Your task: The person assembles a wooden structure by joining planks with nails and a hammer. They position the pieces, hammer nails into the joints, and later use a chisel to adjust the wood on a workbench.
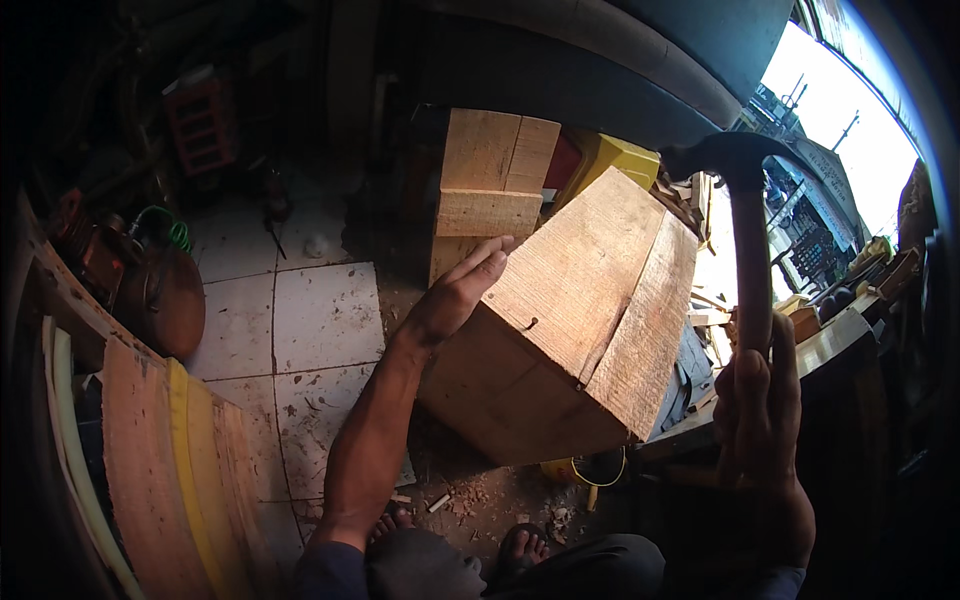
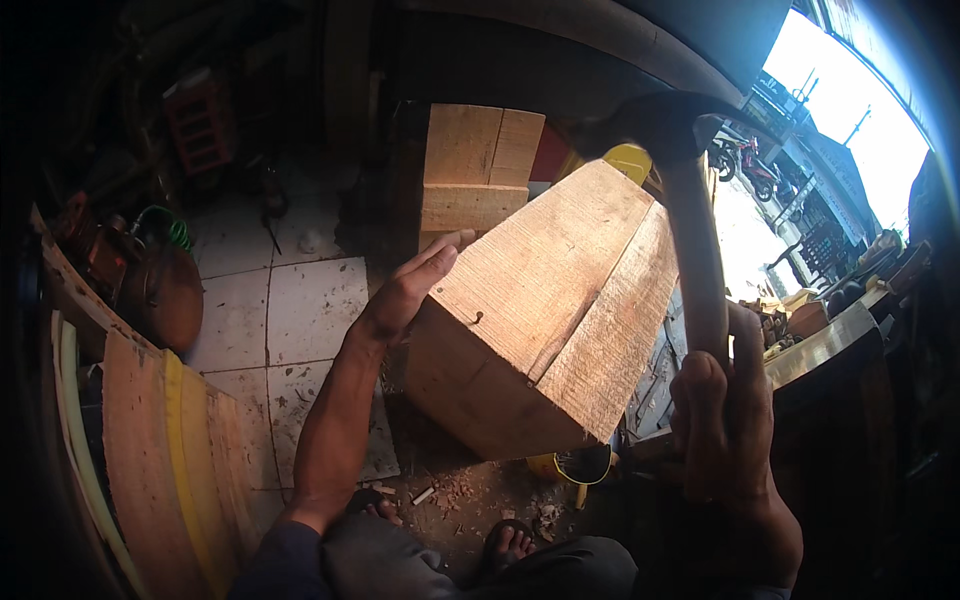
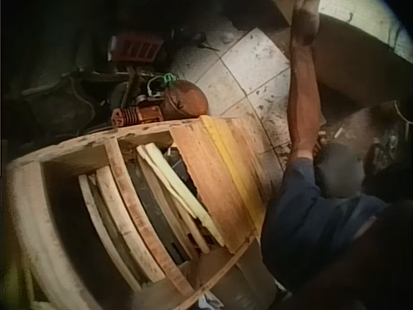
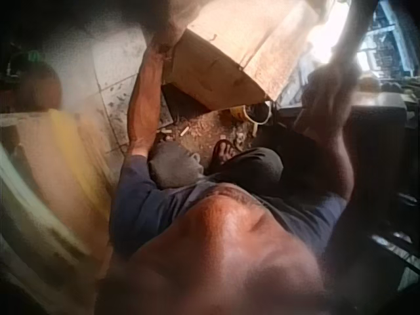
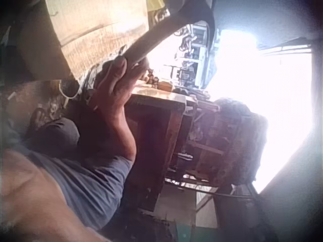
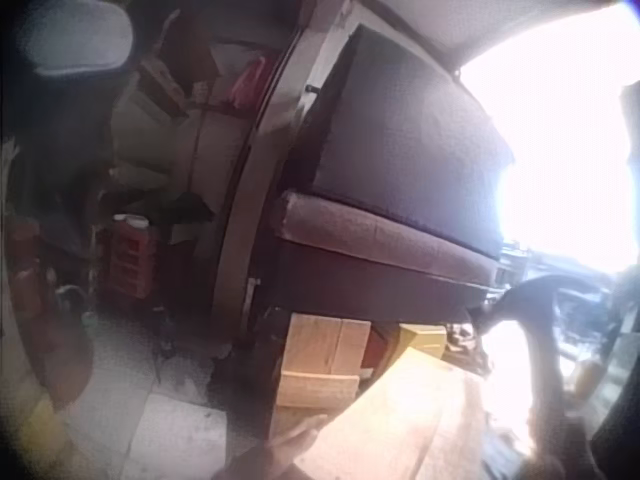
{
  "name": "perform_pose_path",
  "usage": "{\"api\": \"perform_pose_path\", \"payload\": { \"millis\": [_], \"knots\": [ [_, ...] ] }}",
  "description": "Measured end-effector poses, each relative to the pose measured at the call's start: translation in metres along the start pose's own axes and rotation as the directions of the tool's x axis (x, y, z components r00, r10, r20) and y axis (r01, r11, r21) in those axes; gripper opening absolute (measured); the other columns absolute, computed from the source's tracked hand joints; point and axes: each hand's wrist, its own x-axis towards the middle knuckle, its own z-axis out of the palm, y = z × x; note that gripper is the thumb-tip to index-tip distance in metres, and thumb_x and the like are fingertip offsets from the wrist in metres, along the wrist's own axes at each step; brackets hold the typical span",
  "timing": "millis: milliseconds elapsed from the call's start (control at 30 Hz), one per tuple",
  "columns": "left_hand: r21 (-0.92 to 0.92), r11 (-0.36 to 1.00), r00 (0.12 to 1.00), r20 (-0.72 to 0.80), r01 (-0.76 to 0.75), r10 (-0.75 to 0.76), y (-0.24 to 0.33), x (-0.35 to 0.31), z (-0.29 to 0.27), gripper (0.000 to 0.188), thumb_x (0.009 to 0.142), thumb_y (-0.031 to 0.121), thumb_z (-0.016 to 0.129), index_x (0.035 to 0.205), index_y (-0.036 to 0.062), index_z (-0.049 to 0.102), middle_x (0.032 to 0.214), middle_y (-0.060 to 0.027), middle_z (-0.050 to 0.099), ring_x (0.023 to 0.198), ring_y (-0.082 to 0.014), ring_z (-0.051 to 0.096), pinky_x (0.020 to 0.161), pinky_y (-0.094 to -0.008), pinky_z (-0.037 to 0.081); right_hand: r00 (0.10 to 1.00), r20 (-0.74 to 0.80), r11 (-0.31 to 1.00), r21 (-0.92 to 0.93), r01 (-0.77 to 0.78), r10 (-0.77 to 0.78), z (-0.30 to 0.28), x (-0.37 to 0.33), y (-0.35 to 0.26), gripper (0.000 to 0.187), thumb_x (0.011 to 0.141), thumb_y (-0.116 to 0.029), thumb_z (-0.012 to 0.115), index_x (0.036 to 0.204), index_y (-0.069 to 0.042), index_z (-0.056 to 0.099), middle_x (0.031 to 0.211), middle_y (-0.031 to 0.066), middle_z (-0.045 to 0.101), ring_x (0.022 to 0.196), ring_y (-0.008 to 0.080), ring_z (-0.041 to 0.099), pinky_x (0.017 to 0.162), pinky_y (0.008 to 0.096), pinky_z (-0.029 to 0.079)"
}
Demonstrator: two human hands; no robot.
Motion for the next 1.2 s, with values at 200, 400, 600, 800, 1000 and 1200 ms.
{"api": "perform_pose_path", "payload": {
  "millis": [200,400,600,800,1000,1200],
  "knots": [
    [-0.157,0.987,0.962,0.266,-0.018,0.060,0.002,0.017,0.026,0.058,0.112,0.035,0.035,0.153,-0.0051,0.039,0.150,-0.0183,0.051,0.140,-0.0235,0.048,0.118,-0.0362,0.037,0.936,0.315,0.828,-0.559,0.051,0.155,-0.013,-0.014,-0.011,0.034,0.102,-0.019,0.058,0.130,-0.007,0.042,0.078,0.0220,0.067,0.068,0.0425,0.071,0.057,0.0511,0.051],
    [-0.149,0.988,0.980,0.201,0.030,0.000,0.013,0.001,0.014,0.058,0.112,0.035,0.032,0.153,-0.0052,0.039,0.150,-0.0180,0.051,0.140,-0.0244,0.048,0.118,-0.0362,0.036,0.952,0.258,0.948,-0.307,-0.083,0.167,0.010,-0.015,0.005,0.031,0.104,-0.022,0.057,0.127,-0.006,0.043,0.077,0.0211,0.062,0.056,0.0383,0.062,0.054,0.0517,0.046],
    [-0.124,0.992,0.983,0.185,0.026,-0.003,0.014,0.002,0.014,0.058,0.111,0.035,0.033,0.153,-0.0051,0.039,0.151,-0.0184,0.050,0.140,-0.0244,0.048,0.118,-0.0360,0.036,0.997,-0.041,0.994,0.091,-0.058,0.061,-0.004,-0.012,0.006,0.036,0.103,-0.022,0.059,0.130,-0.005,0.043,0.074,0.0204,0.065,0.063,0.0419,0.067,0.057,0.0527,0.048],
    [-0.147,0.989,0.978,0.209,0.025,0.006,0.015,0.004,0.022,0.058,0.111,0.034,0.033,0.153,-0.0051,0.038,0.151,-0.0184,0.050,0.140,-0.0242,0.047,0.118,-0.0359,0.036,0.920,0.378,0.878,-0.469,0.093,0.104,0.001,-0.009,0.007,0.032,0.101,-0.016,0.061,0.124,-0.004,0.042,0.076,0.0223,0.062,0.065,0.0417,0.065,0.054,0.0501,0.046],
    [-0.136,0.991,0.972,0.235,0.012,0.020,0.010,0.011,0.021,0.057,0.111,0.032,0.032,0.155,-0.0045,0.036,0.153,-0.0186,0.048,0.142,-0.0242,0.046,0.119,-0.0364,0.035,0.956,0.256,0.943,-0.328,-0.051,0.141,0.009,-0.020,0.014,0.032,0.102,-0.023,0.061,0.121,-0.003,0.044,0.080,0.0200,0.064,0.054,0.0400,0.054,0.054,0.0498,0.044],
    [-0.093,0.995,0.978,0.204,-0.029,0.047,0.007,0.007,0.012,0.057,0.111,0.032,0.032,0.155,-0.0038,0.037,0.151,-0.0180,0.050,0.140,-0.0236,0.048,0.118,-0.0353,0.036,0.986,-0.166,0.992,0.126,0.004,0.017,0.002,-0.011,0.009,0.034,0.108,-0.042,0.049,0.112,-0.008,0.051,0.060,-0.0028,0.043,0.045,0.0079,0.045,0.039,0.0239,0.035]
  ]
}}
